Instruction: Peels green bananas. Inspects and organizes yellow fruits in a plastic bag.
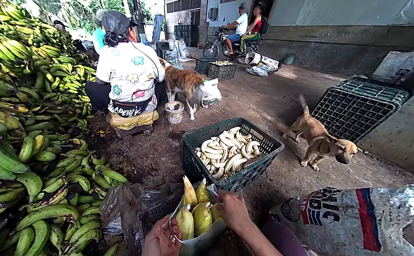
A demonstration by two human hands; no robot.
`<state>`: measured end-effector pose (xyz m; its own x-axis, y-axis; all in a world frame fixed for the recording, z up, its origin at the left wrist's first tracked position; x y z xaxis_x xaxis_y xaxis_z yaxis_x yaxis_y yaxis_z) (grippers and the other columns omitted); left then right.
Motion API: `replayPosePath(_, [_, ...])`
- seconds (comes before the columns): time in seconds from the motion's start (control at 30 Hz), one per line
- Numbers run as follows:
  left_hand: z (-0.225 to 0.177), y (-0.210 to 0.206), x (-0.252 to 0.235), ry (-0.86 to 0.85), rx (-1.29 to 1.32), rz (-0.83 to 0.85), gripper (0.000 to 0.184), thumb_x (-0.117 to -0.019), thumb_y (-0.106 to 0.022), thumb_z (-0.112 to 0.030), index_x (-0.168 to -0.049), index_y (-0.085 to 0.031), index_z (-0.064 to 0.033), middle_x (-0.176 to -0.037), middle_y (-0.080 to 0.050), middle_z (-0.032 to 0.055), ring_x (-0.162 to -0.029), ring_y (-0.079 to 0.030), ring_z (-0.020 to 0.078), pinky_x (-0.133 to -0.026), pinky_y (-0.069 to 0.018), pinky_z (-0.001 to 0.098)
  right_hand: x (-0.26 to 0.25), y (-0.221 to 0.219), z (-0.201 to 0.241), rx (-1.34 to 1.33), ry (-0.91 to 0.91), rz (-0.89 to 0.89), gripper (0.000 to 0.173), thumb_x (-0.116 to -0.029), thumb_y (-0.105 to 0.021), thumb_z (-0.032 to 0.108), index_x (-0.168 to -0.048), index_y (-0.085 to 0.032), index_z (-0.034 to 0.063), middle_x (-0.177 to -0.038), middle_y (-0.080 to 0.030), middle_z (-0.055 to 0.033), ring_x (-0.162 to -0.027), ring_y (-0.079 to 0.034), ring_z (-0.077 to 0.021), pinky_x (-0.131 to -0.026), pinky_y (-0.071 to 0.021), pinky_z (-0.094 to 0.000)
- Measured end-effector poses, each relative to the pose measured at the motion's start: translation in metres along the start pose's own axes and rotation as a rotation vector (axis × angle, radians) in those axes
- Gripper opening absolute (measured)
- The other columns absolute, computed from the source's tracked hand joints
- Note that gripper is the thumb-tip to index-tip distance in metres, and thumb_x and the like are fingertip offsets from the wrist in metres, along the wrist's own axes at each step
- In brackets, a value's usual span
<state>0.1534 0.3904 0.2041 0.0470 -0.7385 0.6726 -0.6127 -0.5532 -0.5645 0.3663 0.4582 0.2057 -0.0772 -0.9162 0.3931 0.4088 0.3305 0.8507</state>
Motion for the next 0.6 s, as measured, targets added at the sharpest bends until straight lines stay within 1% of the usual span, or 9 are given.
replayPosePath(0.1, [-0.001,0.001,0.001,-0.030,0.015,-0.025,0.026,-0.1083,-0.036,-0.018,-0.091,-0.053,-0.0084,-0.069,-0.060,0.0040,-0.055,-0.059,0.0112,-0.053,-0.0522,0.0232,-0.001,0.000,0.001,-0.026,0.021,-0.012,0.038,-0.1013,-0.059,0.014,-0.139,-0.059,0.0070,-0.132,-0.065,-0.0172,-0.127,-0.058,-0.0363,-0.107,-0.0386,-0.0599])
replayPosePath(0.2, [-0.002,0.002,0.000,-0.047,0.014,-0.041,0.022,-0.1066,-0.040,-0.016,-0.092,-0.054,-0.0077,-0.068,-0.060,0.0038,-0.054,-0.058,0.0108,-0.053,-0.0518,0.0226,-0.002,-0.003,0.000,-0.104,0.086,-0.017,0.036,-0.0995,-0.060,0.014,-0.133,-0.062,0.0018,-0.126,-0.066,-0.0212,-0.120,-0.061,-0.0390,-0.103,-0.0416,-0.0624])
replayPosePath(0.27, [-0.003,0.002,0.001,-0.047,0.006,-0.040,0.022,-0.1065,-0.041,-0.015,-0.091,-0.054,-0.0078,-0.069,-0.059,0.0039,-0.055,-0.058,0.0106,-0.053,-0.0516,0.0217,-0.003,-0.002,0.000,-0.133,0.102,-0.010,0.035,-0.1000,-0.061,0.015,-0.131,-0.062,0.0001,-0.124,-0.066,-0.0219,-0.118,-0.062,-0.0387,-0.102,-0.0431,-0.0613])
replayPosePath(0.33, [-0.002,0.001,0.003,-0.045,-0.001,-0.036,0.022,-0.1065,-0.041,-0.014,-0.090,-0.054,-0.0086,-0.069,-0.058,0.0037,-0.055,-0.058,0.0105,-0.053,-0.0508,0.0215,-0.003,-0.002,0.000,-0.155,0.104,-0.013,0.035,-0.1007,-0.061,0.016,-0.131,-0.062,-0.0010,-0.125,-0.065,-0.0225,-0.120,-0.061,-0.0388,-0.103,-0.0425,-0.0602])
replayPosePath(0.4, [-0.002,0.001,0.005,-0.039,-0.010,-0.029,0.023,-0.1067,-0.040,-0.015,-0.089,-0.054,-0.0089,-0.069,-0.058,0.0037,-0.055,-0.057,0.0106,-0.053,-0.0505,0.0216,-0.003,0.000,-0.001,-0.175,0.099,-0.035,0.038,-0.1002,-0.062,0.016,-0.134,-0.061,-0.0017,-0.133,-0.061,-0.0239,-0.127,-0.056,-0.0400,-0.107,-0.0406,-0.0601])
replayPosePath(0.47, [-0.001,0.000,0.005,-0.037,-0.014,-0.022,0.024,-0.1066,-0.041,-0.015,-0.087,-0.054,-0.0086,-0.069,-0.058,0.0037,-0.055,-0.057,0.0107,-0.052,-0.0499,0.0214,-0.002,0.006,-0.002,-0.168,0.068,-0.084,0.045,-0.0993,-0.064,0.018,-0.140,-0.057,0.0003,-0.142,-0.055,-0.0247,-0.135,-0.048,-0.0424,-0.109,-0.0374,-0.0620])
replayPosePath(0.5, [-0.002,-0.001,0.005,-0.038,-0.012,-0.018,0.024,-0.1065,-0.041,-0.015,-0.088,-0.054,-0.0087,-0.069,-0.058,0.0037,-0.055,-0.057,0.0107,-0.052,-0.0498,0.0214,-0.001,0.012,-0.003,-0.167,0.063,-0.129,0.048,-0.0988,-0.064,0.019,-0.142,-0.056,0.0012,-0.143,-0.052,-0.0258,-0.136,-0.046,-0.0445,-0.109,-0.0369,-0.0629])
replayPosePath(0.57, [-0.001,0.000,0.005,-0.041,-0.017,-0.020,0.022,-0.1060,-0.041,-0.015,-0.089,-0.054,-0.0089,-0.069,-0.058,0.0035,-0.054,-0.057,0.0103,-0.052,-0.0501,0.0214,0.001,0.026,-0.003,-0.232,0.132,-0.275,0.047,-0.0969,-0.065,0.016,-0.140,-0.058,0.0002,-0.141,-0.053,-0.0287,-0.133,-0.047,-0.0478,-0.107,-0.0395,-0.0623])
replayPosePath(0.6, [-0.001,0.000,0.005,-0.040,-0.024,-0.021,0.022,-0.1061,-0.041,-0.015,-0.089,-0.054,-0.0089,-0.069,-0.058,0.0035,-0.054,-0.057,0.0102,-0.052,-0.0501,0.0214,0.006,0.034,-0.001,-0.319,0.207,-0.360,0.043,-0.0953,-0.066,0.013,-0.136,-0.061,-0.0012,-0.137,-0.056,-0.0281,-0.129,-0.051,-0.0451,-0.105,-0.0425,-0.0584])
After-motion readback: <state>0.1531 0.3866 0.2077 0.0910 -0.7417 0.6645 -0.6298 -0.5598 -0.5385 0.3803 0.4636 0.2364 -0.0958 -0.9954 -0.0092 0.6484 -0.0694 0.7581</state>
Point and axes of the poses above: each hand's wrist, its own x-axis away from the middle knuckle, its own y-axis out of the back of the hand, z = x × y, the point moved 9 cm from there along -x, towards the middle knuckle
